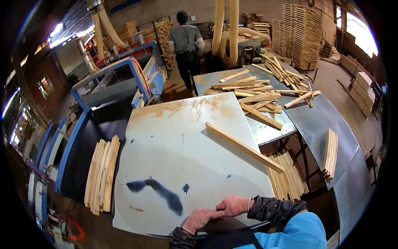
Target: The person stands at a metal workbench in a workshop and sorts small wooden planks. They pick up individual planks from a pile, align them, and stack them into neat bundles.
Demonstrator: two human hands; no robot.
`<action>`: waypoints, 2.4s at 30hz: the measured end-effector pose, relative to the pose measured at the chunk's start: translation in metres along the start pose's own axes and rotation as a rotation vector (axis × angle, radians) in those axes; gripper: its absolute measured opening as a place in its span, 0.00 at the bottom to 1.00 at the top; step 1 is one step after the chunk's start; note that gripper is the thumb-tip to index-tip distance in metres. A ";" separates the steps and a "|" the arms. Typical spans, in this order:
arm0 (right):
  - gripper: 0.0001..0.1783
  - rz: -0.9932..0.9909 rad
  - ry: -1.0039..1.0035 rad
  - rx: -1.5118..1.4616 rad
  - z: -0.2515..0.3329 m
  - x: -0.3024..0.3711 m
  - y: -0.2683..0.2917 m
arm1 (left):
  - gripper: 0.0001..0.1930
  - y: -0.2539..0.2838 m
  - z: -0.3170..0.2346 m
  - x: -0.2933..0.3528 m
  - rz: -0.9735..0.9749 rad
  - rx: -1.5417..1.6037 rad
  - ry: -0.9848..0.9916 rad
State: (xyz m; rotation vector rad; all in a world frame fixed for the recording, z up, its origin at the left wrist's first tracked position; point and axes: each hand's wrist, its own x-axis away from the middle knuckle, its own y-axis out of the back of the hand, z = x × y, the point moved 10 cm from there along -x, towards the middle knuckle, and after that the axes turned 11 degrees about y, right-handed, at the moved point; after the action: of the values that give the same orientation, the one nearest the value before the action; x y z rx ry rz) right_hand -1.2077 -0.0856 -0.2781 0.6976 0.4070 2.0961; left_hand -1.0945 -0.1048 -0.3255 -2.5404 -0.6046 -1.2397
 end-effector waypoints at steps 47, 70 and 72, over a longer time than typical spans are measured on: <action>0.18 -0.777 -0.019 -0.381 -0.050 -0.049 0.036 | 0.33 -0.013 -0.038 -0.001 0.368 1.065 -0.490; 0.26 -0.822 0.044 -0.492 -0.032 -0.064 -0.007 | 0.14 0.022 -0.011 0.004 -1.012 -0.438 -0.697; 0.25 -0.858 0.025 -0.429 -0.029 -0.067 0.009 | 0.18 0.024 -0.013 -0.005 -0.943 -0.332 -0.691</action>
State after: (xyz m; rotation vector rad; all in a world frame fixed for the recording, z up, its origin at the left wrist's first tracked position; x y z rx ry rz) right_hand -1.1996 -0.1460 -0.3183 0.1754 0.1984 1.3031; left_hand -1.0947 -0.1320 -0.3225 -3.0447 -2.0669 -0.5996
